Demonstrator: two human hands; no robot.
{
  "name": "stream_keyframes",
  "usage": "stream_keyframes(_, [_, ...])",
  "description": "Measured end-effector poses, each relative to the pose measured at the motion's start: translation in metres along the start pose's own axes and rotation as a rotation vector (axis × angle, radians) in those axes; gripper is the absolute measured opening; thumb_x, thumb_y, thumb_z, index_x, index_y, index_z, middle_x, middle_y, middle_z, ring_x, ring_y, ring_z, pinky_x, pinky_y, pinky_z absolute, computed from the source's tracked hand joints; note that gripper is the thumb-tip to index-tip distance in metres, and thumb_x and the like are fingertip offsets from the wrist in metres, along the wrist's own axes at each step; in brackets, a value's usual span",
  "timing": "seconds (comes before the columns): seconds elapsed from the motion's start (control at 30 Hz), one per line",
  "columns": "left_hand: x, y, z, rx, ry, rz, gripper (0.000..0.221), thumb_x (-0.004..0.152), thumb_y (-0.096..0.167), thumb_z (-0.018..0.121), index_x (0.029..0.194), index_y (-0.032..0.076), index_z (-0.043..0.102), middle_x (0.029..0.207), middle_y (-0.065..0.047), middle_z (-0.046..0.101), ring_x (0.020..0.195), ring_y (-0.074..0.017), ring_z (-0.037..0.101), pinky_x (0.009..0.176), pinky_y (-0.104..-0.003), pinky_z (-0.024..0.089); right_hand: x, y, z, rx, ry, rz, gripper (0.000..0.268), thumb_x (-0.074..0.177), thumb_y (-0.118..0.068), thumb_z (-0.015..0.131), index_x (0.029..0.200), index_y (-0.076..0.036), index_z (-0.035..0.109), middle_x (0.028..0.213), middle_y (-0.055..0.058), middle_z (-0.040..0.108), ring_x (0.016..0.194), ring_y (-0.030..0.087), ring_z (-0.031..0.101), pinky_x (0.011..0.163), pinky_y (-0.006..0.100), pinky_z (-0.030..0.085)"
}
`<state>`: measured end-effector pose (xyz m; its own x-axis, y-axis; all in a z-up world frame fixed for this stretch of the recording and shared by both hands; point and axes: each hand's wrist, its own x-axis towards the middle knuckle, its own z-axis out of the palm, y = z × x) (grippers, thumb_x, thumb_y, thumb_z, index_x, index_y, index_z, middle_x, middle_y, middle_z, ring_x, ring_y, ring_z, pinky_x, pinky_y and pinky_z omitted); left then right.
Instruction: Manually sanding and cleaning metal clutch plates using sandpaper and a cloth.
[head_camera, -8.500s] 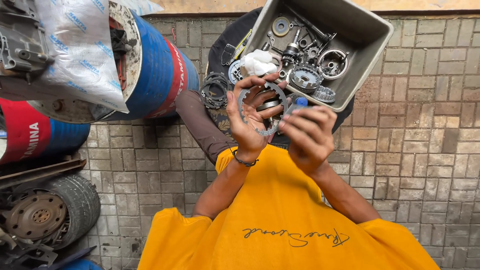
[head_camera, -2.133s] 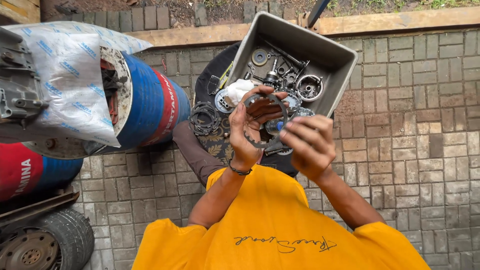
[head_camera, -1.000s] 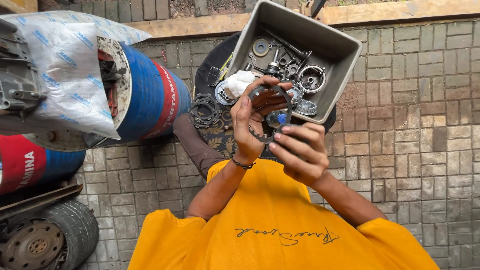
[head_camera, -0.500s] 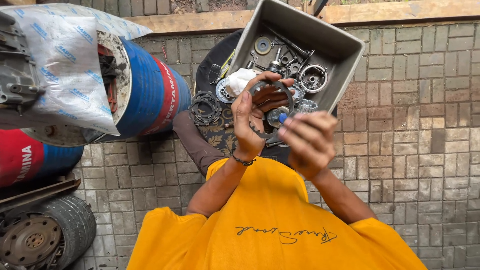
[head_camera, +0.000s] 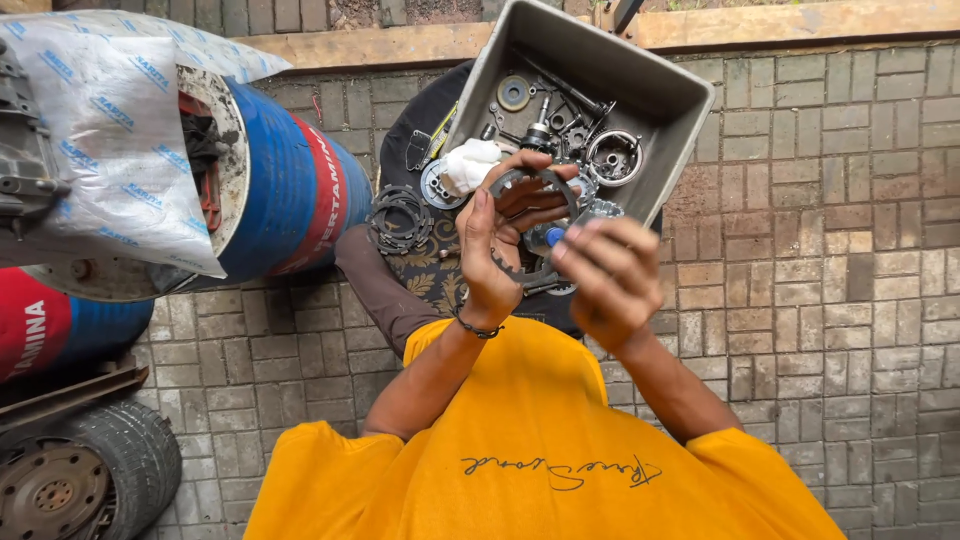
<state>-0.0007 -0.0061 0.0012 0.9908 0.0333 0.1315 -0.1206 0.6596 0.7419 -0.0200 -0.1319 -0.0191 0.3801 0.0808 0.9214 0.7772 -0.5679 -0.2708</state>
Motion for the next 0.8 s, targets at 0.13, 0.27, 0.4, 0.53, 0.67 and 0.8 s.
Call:
stream_keyframes(0.13, [-0.002, 0.005, 0.000, 0.030, -0.022, 0.005, 0.060, 0.109, 0.045, 0.029, 0.132, -0.002, 0.059, 0.119, -0.026, 0.073, 0.107, -0.0302, 0.075, 0.088, -0.036, 0.062, 0.000, 0.002, -0.005, 0.037, -0.018, 0.036, 0.022, 0.101, -0.007, 0.065, 0.092, -0.010, 0.085, 0.095, 0.012, 0.080, 0.089, 0.030, 0.068, 0.083, 0.043, 0.059])
stream_keyframes(0.27, [-0.001, 0.001, -0.003, -0.009, -0.017, -0.002, 0.060, 0.110, 0.046, 0.029, 0.133, -0.001, 0.058, 0.120, -0.026, 0.072, 0.107, -0.0318, 0.074, 0.088, -0.037, 0.062, -0.003, 0.000, -0.005, 0.070, 0.027, 0.058, 0.020, 0.100, -0.002, 0.067, 0.091, -0.006, 0.084, 0.093, 0.015, 0.079, 0.086, 0.030, 0.066, 0.081, 0.043, 0.059])
stream_keyframes(0.4, [0.000, 0.002, -0.003, -0.023, -0.021, -0.017, 0.061, 0.109, 0.047, 0.030, 0.133, -0.001, 0.058, 0.120, -0.027, 0.072, 0.106, -0.0311, 0.075, 0.087, -0.036, 0.063, -0.036, 0.016, -0.004, 0.019, 0.028, -0.042, 0.019, 0.099, -0.009, 0.069, 0.089, -0.012, 0.086, 0.092, 0.013, 0.079, 0.087, 0.029, 0.067, 0.082, 0.043, 0.059])
stream_keyframes(0.53, [-0.003, 0.000, -0.001, -0.036, -0.014, -0.022, 0.060, 0.109, 0.047, 0.030, 0.132, -0.001, 0.058, 0.119, -0.027, 0.072, 0.105, -0.0310, 0.075, 0.087, -0.035, 0.063, -0.010, 0.005, -0.008, 0.006, 0.033, -0.011, 0.021, 0.102, -0.006, 0.067, 0.093, -0.007, 0.085, 0.094, 0.016, 0.078, 0.087, 0.031, 0.068, 0.081, 0.046, 0.059])
stream_keyframes(0.67, [0.003, -0.001, -0.003, -0.051, -0.021, -0.024, 0.060, 0.109, 0.047, 0.031, 0.133, -0.002, 0.058, 0.120, -0.026, 0.072, 0.106, -0.0314, 0.075, 0.088, -0.036, 0.063, -0.009, 0.008, -0.003, 0.094, 0.012, 0.017, 0.020, 0.100, -0.007, 0.066, 0.094, -0.010, 0.085, 0.097, 0.013, 0.078, 0.091, 0.029, 0.068, 0.085, 0.047, 0.060])
stream_keyframes(0.8, [0.002, -0.010, -0.009, -0.084, 0.001, -0.044, 0.060, 0.109, 0.046, 0.031, 0.133, -0.002, 0.057, 0.120, -0.029, 0.071, 0.105, -0.0341, 0.075, 0.086, -0.038, 0.064, -0.024, 0.000, -0.004, 0.050, -0.013, -0.017, 0.010, 0.096, -0.010, 0.074, 0.096, -0.014, 0.083, 0.096, 0.008, 0.076, 0.091, 0.026, 0.066, 0.096, 0.053, 0.053])
